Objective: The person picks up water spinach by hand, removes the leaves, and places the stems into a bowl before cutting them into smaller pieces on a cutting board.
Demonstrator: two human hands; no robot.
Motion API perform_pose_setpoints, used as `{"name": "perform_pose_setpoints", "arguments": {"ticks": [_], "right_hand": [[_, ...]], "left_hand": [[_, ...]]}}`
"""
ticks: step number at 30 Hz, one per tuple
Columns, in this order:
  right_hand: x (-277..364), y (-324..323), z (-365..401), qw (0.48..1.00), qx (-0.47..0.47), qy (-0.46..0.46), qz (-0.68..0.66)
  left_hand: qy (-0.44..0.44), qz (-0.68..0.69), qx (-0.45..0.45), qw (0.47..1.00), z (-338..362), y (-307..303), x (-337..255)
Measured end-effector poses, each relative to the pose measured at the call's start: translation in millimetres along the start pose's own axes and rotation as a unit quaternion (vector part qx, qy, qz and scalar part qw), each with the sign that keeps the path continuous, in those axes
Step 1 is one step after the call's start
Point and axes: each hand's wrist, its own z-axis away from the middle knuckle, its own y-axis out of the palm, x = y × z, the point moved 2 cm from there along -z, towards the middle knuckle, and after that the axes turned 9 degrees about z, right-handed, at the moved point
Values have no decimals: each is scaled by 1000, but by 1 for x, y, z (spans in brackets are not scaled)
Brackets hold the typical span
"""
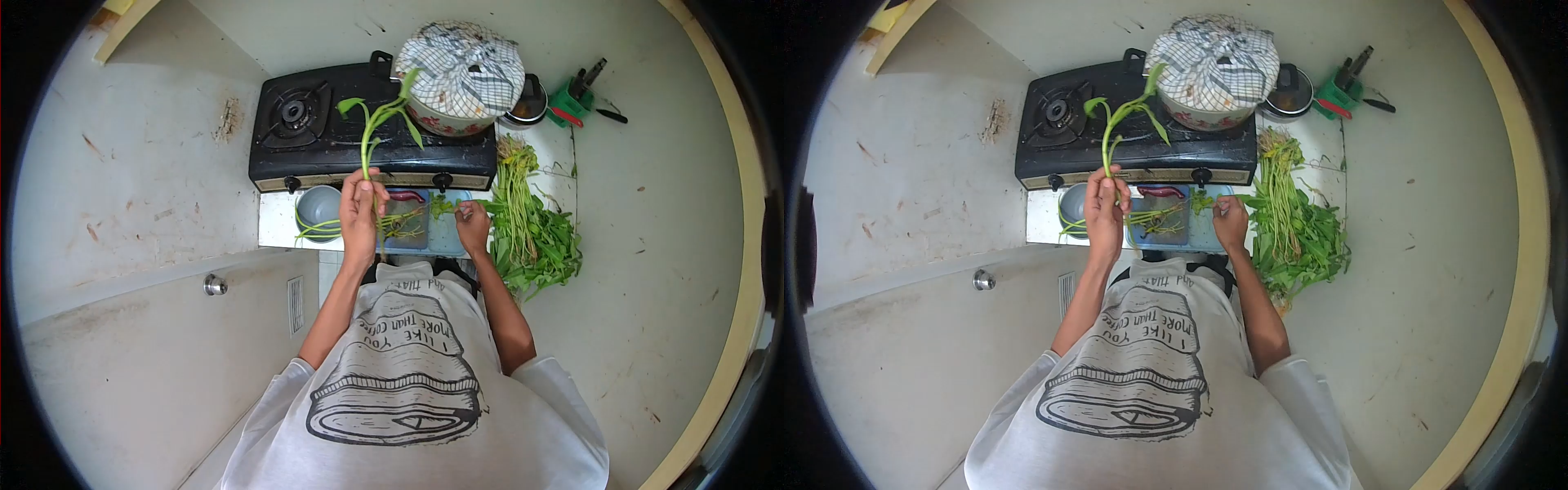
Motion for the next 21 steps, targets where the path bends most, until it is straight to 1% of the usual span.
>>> {"name": "perform_pose_setpoints", "arguments": {"ticks": [1, 2, 4, 5, 8, 11, 16, 18, 21], "right_hand": [[24, -10, 0, 998, 9, -4, -59], [52, -19, 0, 995, 17, -28, -89], [113, -40, 1, 975, 92, -45, -197], [142, -50, 3, 959, 128, -52, -249], [213, -70, 9, 897, 164, -88, -401], [244, -77, 6, 908, 119, -127, -382], [246, -62, 1, 915, 92, -105, -379], [247, -62, 3, 920, 88, -98, -369], [254, -71, 10, 943, 59, -143, -296]], "left_hand": [[-6, 9, 4, 1000, 0, 0, 1], [-7, 23, 14, 1000, 1, 1, 1], [-9, 45, 25, 999, 1, 4, 2], [-10, 55, 32, 998, 1, 6, 3], [-22, 33, 42, 998, 2, 12, 2], [-27, 10, 63, 998, 3, 11, 4], [-18, 0, 87, 996, 6, 10, 2], [-26, 22, 69, 997, 6, 11, -1], [-40, 82, 24, 996, 7, 14, -3]]}}
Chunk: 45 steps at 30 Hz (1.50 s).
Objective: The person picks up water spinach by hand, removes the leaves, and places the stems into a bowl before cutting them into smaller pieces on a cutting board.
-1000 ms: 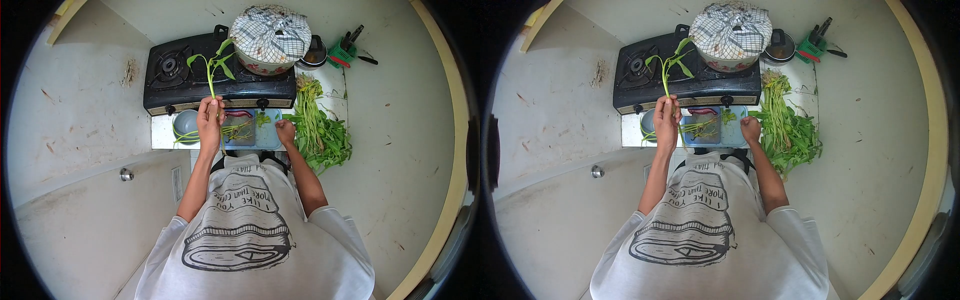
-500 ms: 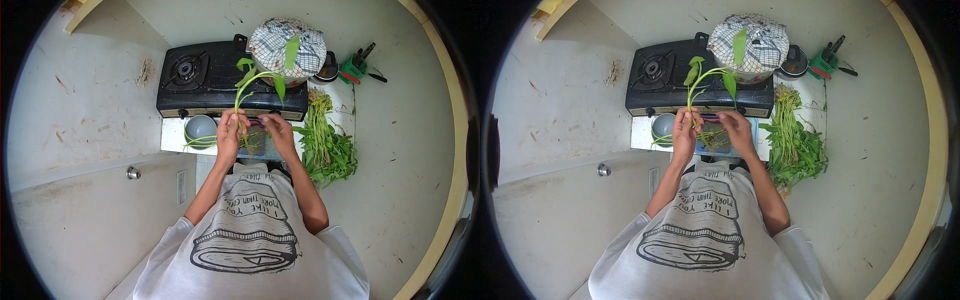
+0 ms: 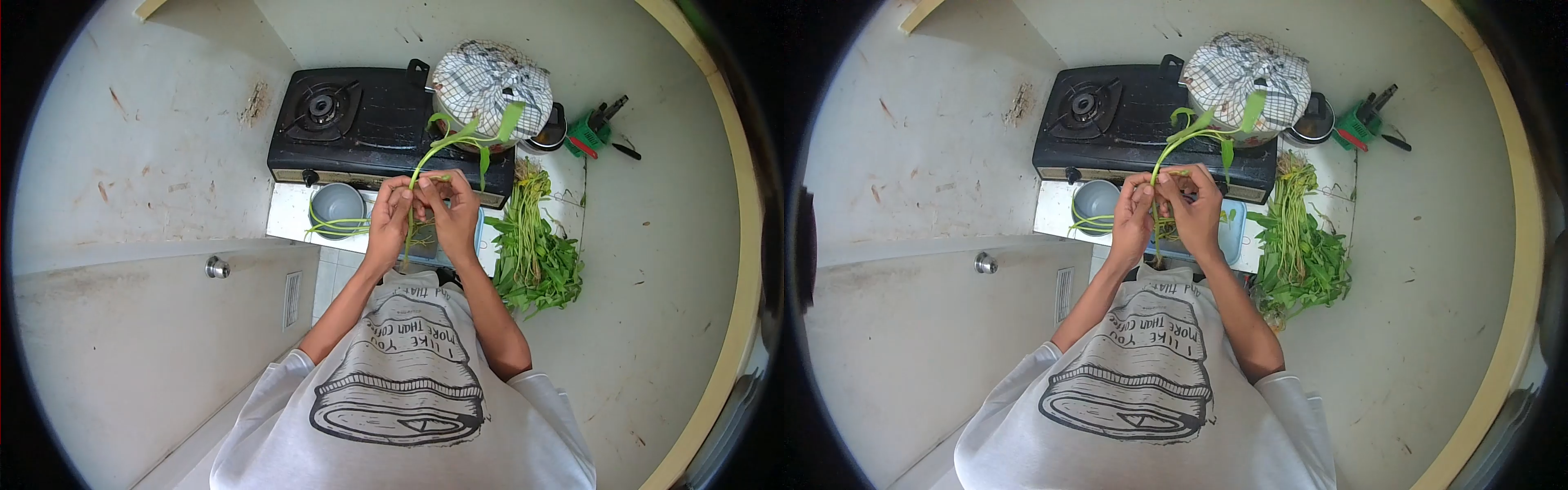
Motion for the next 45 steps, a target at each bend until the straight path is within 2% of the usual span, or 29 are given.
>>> {"name": "perform_pose_setpoints", "arguments": {"ticks": [10, 13, 18, 22, 25, 28, 29, 32, 33, 36, 39, 45], "right_hand": [[-1, 9, 16, 992, -14, -98, 81], [-10, 10, 16, 984, -16, -133, 120], [-10, 15, 18, 982, 11, -156, 108], [-10, 15, 26, 991, 20, -98, 86], [-28, 10, 26, 998, 32, -16, 51], [-64, -3, 28, 972, 175, -24, 158], [-92, -5, 32, 954, 223, -1, 198], [-186, -1, 58, 905, 270, 12, 329], [-200, 1, 66, 894, 300, 31, 330], [-222, 14, 77, 830, 340, -22, 443], [-230, 26, 81, 810, 304, -86, 494], [-223, 27, 86, 832, 239, -104, 490]], "left_hand": [[-65, 170, -47, 982, -1, -19, 6], [-89, 214, -91, 968, 5, -15, 2], [-75, 246, -120, 959, 6, -23, -2], [-17, 222, -91, 971, -4, -34, -20], [37, 138, -130, 981, -6, -39, -34], [60, 92, -138, 984, -3, -52, -40], [62, 91, -136, 985, -1, -55, -41], [61, 90, -126, 986, 4, -65, -43], [59, 81, -127, 987, 7, -65, -44], [51, 47, -126, 990, 17, -64, -50], [37, 32, -127, 991, 21, -64, -50], [16, 47, -125, 991, 23, -68, -43]]}}
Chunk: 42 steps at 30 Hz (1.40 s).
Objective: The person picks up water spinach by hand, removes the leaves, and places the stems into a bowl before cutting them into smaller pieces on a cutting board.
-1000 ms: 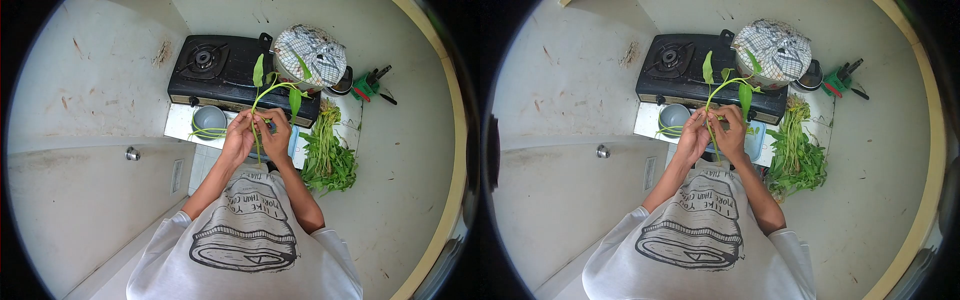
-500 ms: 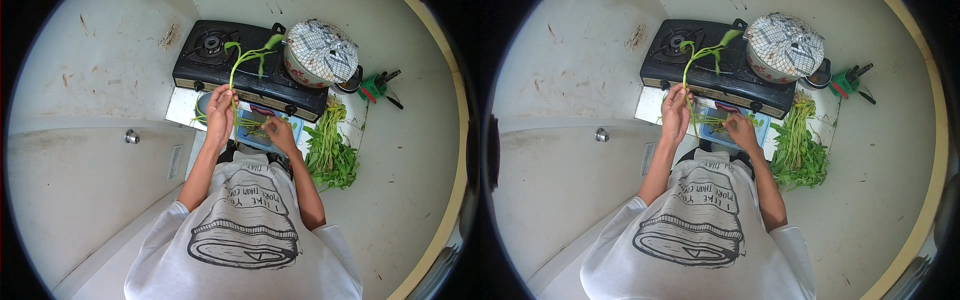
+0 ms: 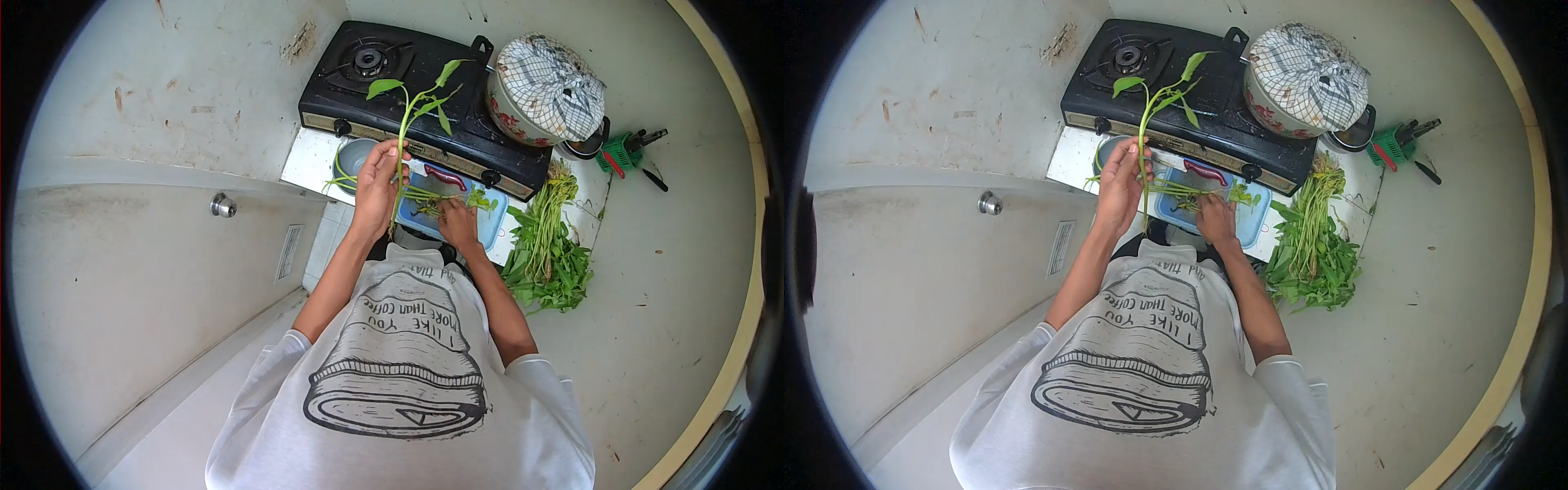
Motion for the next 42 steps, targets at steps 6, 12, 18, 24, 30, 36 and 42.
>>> {"name": "perform_pose_setpoints", "arguments": {"ticks": [6, 12, 18, 24, 30, 36, 42], "right_hand": [[19, -80, 3, 967, -27, 118, -225], [63, -188, -20, 847, -175, 105, -491], [72, -218, -25, 801, -218, 142, -540], [61, -210, -5, 816, -273, 153, -487], [60, -213, 14, 850, -354, 160, -356], [54, -207, 30, 852, -393, 170, -301], [45, -208, 40, 860, -408, 149, -267]], "left_hand": [[-21, -55, 41, 997, -2, 4, 3], [-23, -122, 132, 983, 2, 21, 14], [-79, -139, 200, 967, 3, 35, 34], [-188, -52, 178, 964, -4, 49, 46], [-304, 74, 171, 934, -17, 58, 64], [-362, 78, 159, 915, -18, 62, 84], [-353, 87, 133, 922, -13, 68, 97]]}}
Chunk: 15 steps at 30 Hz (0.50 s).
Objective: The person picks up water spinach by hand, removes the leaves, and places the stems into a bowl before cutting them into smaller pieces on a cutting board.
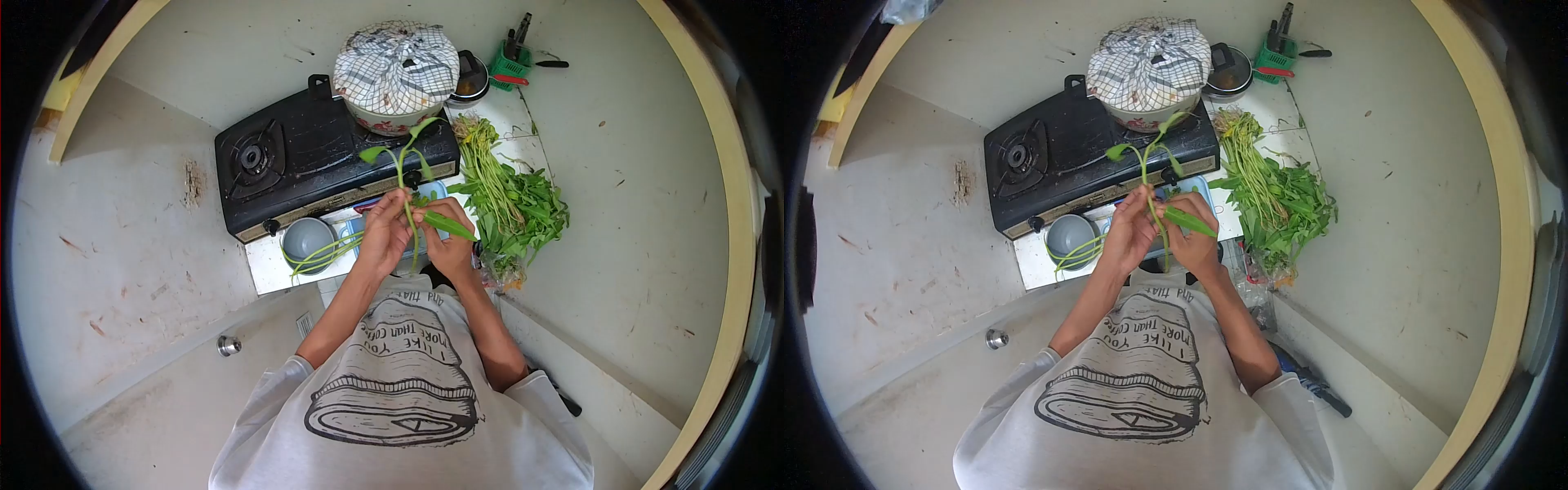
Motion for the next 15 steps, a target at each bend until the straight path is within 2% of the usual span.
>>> {"name": "perform_pose_setpoints", "arguments": {"ticks": [2, 6, 8, 11, 15], "right_hand": [[-3, -2, 4, 999, -2, -38, 9], [-11, -8, 6, 995, 30, 91, 16], [-55, -8, 14, 984, 53, 163, 50], [-152, 1, 50, 971, 101, 186, 114], [-212, 9, 80, 943, 174, 210, 191]], "left_hand": [[51, -10, -31, 998, -8, -1, -11], [118, -79, -29, 989, -12, 3, -40], [125, -115, -20, 985, -8, 5, -49], [126, -151, -19, 980, -4, 0, -52], [116, -152, -22, 981, 0, -10, -46]]}}
